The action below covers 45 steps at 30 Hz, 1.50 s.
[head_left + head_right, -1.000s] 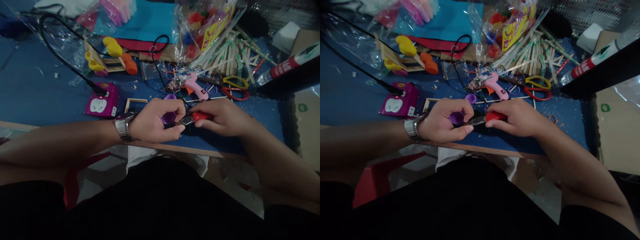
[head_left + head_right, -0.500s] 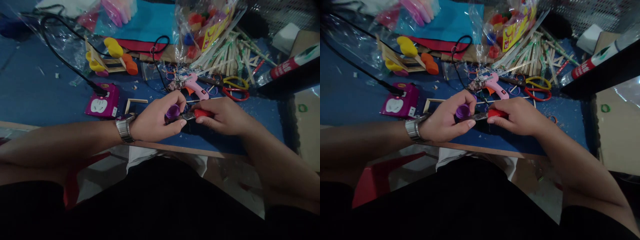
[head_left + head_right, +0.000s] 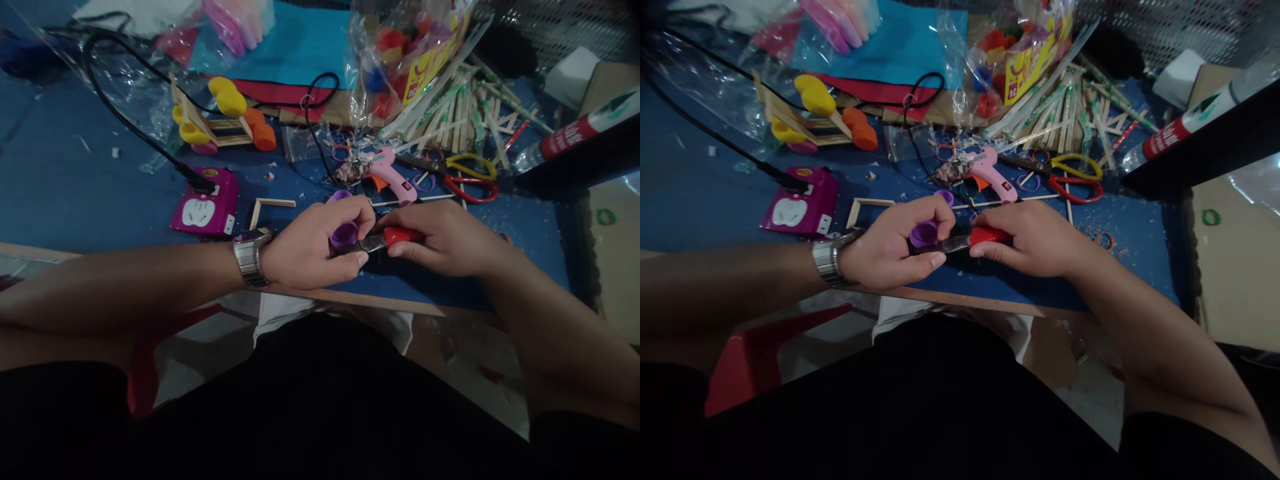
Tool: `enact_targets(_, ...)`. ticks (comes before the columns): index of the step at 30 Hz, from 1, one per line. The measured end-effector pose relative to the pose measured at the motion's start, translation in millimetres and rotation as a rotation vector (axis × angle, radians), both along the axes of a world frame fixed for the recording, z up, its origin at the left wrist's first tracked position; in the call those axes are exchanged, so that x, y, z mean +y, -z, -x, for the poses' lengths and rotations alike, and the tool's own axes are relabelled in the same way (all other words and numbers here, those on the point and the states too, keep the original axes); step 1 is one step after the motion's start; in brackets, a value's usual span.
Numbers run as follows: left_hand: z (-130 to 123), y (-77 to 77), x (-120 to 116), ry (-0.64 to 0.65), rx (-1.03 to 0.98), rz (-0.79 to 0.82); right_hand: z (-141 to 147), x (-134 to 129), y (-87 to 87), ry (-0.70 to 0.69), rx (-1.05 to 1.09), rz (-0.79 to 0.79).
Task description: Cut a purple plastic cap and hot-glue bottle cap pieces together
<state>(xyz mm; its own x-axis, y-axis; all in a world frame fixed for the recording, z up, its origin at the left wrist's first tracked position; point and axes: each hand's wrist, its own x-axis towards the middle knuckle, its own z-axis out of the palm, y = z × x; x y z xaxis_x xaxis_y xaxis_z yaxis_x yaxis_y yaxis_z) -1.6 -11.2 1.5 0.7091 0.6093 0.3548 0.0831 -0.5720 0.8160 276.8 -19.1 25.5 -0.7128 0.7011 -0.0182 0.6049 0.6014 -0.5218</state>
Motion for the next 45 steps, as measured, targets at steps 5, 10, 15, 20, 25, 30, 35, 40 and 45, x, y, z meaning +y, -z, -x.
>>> enact_targets(5, 0, -3.4, -1, 0.029, -0.083, -0.011, 1, 0, -1.3, 0.0, 0.024, 0.032)
enact_targets(10, -1, -0.8, -1, -0.019, -0.058, -0.005, -2, 1, -0.6, 0.028, 0.002, 0.015)
enact_targets(15, -2, 4.7, -1, -0.087, -0.007, 0.017, -2, 2, -0.5, 0.063, -0.035, -0.003)
enact_targets(20, -1, 5.5, -1, -0.03, 0.043, -0.005, 0, 2, 0.7, 0.024, -0.025, -0.007)
enact_targets(25, -4, 6.3, 1, -0.036, 0.006, -0.001, -2, 2, 1.4, 0.044, -0.05, -0.047)
enact_targets(30, -7, 7.2, 0, -0.101, -0.009, -0.006, 1, 2, 1.0, 0.029, -0.041, -0.049)
enact_targets(35, -6, 3.7, -3, -0.093, -0.069, 0.006, 3, 0, 0.6, 0.024, -0.008, -0.042)
enact_targets(40, -6, 0.5, -4, -0.085, -0.108, 0.015, 2, 0, 1.2, 0.027, -0.005, -0.022)
enact_targets(45, -8, 0.5, -4, -0.098, -0.132, -0.005, 1, 1, 1.6, 0.035, -0.014, -0.023)
